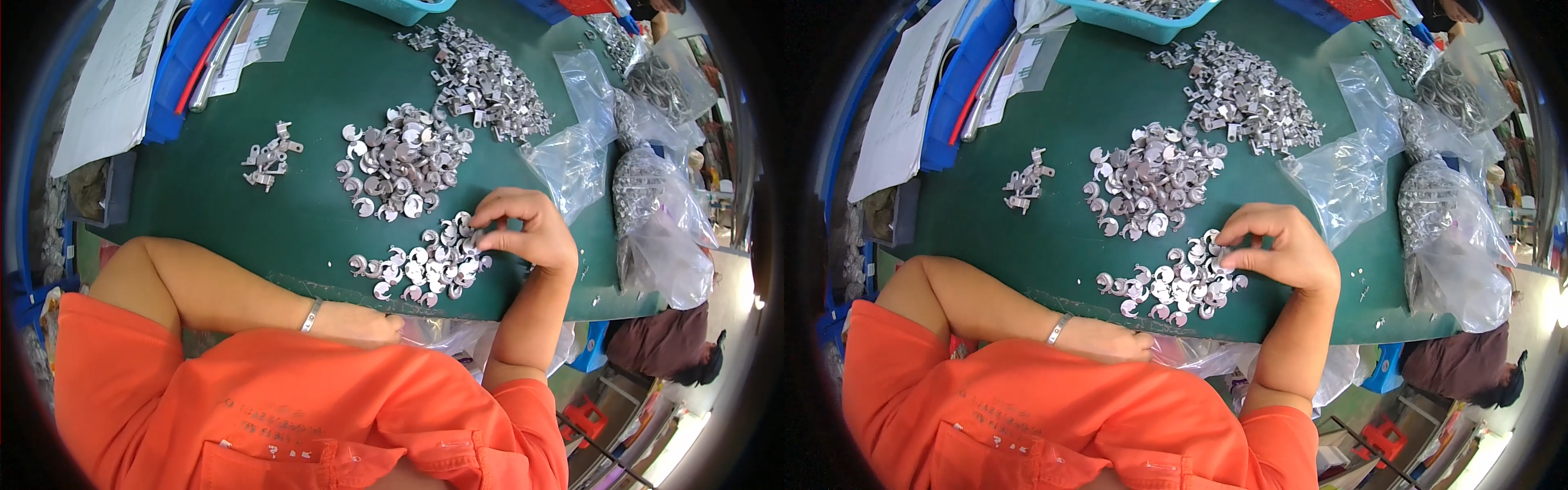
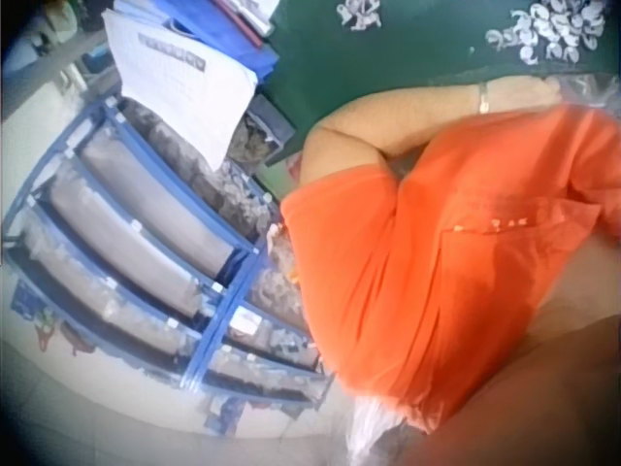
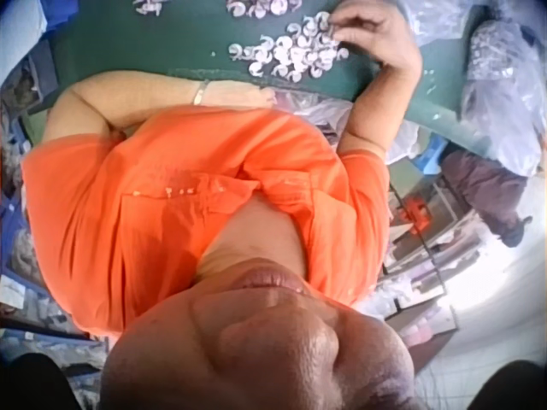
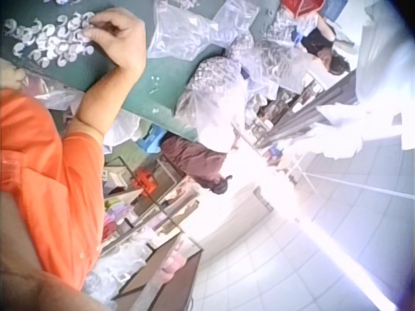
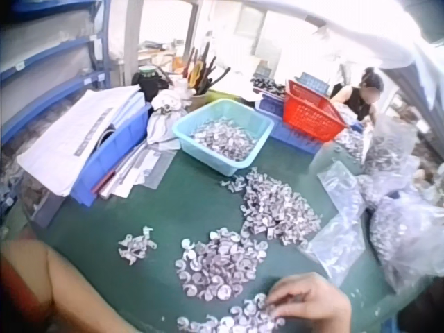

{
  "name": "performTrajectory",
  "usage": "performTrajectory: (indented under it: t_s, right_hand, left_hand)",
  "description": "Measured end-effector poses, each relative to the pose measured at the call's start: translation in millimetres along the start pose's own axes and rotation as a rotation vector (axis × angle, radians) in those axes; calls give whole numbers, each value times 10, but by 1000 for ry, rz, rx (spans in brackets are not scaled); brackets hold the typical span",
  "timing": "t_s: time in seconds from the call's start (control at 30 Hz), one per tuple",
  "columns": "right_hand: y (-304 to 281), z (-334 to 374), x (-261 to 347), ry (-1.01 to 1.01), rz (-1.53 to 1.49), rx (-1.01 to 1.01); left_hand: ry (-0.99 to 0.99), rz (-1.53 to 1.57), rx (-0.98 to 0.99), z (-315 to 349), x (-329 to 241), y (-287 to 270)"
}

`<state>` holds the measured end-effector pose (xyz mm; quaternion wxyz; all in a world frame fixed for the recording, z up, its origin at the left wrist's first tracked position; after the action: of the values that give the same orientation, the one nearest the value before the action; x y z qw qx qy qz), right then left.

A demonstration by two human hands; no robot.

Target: The person sorts small silver metal parts on a green workbench, picking them up one by one and placing them into a clear plastic bag. The person repeatedly reaches into a pile of mixed hardware, selects specific pieces, and transfers them into the bag.

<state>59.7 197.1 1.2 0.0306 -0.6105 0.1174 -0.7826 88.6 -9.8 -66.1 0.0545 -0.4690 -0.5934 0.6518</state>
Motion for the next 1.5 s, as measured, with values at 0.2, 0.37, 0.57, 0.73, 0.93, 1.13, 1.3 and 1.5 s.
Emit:
performTrajectory:
  t_s: [0.2, 0.37, 0.57, 0.73, 0.93, 1.13, 1.3, 1.5]
  right_hand:
    - [231, -95, 177, -272, 328, 40]
    - [319, -177, 222, -249, 428, -210]
    - [325, -160, 200, -154, 581, -380]
    - [255, -152, 174, -187, 467, -391]
    - [343, -165, 293, -276, 632, -411]
    - [270, -128, 78, -90, 189, -191]
    - [512, -148, 378, -454, 251, -33]
    - [500, -190, 262, -327, 351, -319]
  left_hand:
    - [-17, -43, 131, -23, -9, -3]
    - [22, -71, 55, -21, -34, -27]
    - [27, -25, 50, -20, -40, -21]
    - [66, -22, 20, -12, -58, -2]
    - [4, 93, 31, -12, -17, -49]
    - [17, 62, 19, -9, -24, -37]
    - [12, 61, 58, -22, -31, -90]
    - [-52, 204, 85, -4, -5, -41]
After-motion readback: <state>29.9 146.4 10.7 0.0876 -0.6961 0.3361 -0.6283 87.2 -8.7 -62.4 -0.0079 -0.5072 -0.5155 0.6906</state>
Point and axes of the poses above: each hand's wrist, its own z-axis away from the middle knuckle, its own y-axis out of the palm, x = y × z, the point moved 8 cm from there along -z, towards the middle knuckle, and after that the axes turned 11 degrees about -z, right-handed, at the moved point
